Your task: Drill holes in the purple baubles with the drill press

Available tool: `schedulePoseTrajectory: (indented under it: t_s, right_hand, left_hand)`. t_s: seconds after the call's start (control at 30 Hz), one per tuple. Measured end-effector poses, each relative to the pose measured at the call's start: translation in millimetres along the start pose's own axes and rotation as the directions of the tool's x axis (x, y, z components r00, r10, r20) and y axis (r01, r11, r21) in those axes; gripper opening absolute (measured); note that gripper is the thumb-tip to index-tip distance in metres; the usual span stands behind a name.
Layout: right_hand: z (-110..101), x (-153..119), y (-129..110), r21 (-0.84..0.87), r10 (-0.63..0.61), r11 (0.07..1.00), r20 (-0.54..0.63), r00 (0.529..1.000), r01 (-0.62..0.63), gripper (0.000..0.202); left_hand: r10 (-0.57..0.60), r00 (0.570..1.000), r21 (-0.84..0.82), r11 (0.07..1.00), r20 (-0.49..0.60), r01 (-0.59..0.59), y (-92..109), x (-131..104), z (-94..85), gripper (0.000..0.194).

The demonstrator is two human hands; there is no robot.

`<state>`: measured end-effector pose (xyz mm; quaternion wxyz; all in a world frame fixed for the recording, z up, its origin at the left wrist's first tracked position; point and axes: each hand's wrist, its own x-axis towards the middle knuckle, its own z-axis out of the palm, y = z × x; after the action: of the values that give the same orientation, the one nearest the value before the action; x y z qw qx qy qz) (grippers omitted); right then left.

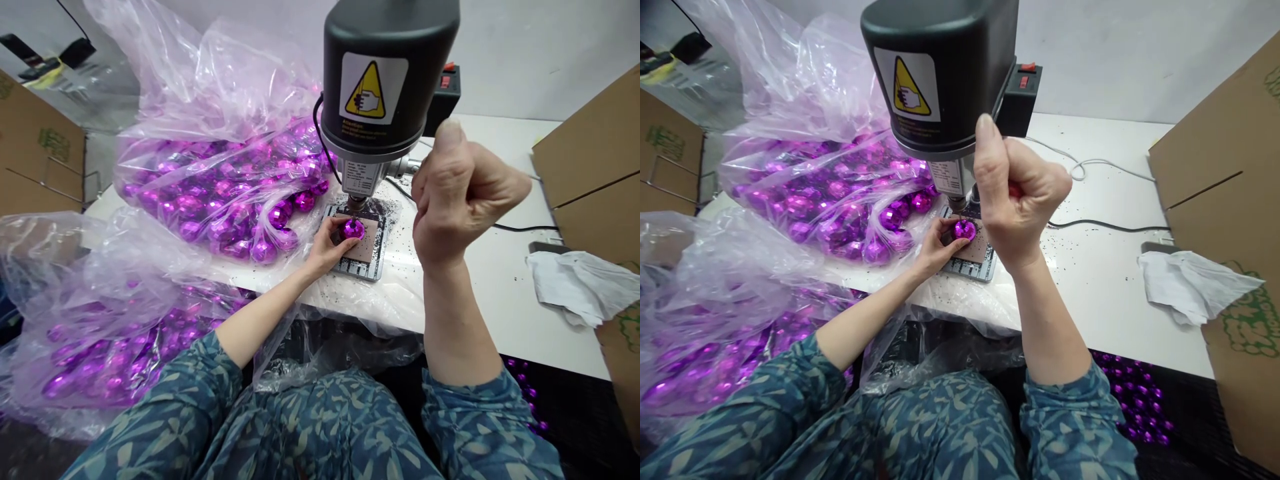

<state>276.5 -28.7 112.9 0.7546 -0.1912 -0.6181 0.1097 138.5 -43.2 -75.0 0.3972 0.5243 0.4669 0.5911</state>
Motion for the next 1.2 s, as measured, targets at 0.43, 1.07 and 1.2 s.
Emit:
schedulePoseTrajectory:
  t_s: [0.43,1.07,1.2]
  right_hand:
    - [-5,-20,20,0.131,-0.246,0.961,0.014,0.969,0.242,0.052]
    - [-15,-33,34,0.198,-0.483,0.868,0.122,0.867,0.456,0.046]
    - [-4,-6,16,0.142,-0.227,0.965,0.044,0.973,0.218,0.053]
  left_hand:
    - [0.006,1.000,0.007,1.000,0.000,-0.006,1,0,-1.1,0.062]
    - [0.078,0.997,0.017,0.997,0.014,-0.078,-3,1,-3.0,0.061]
    - [0.043,0.999,0.035,0.998,0.007,-0.043,-3,1,-1.3,0.055]
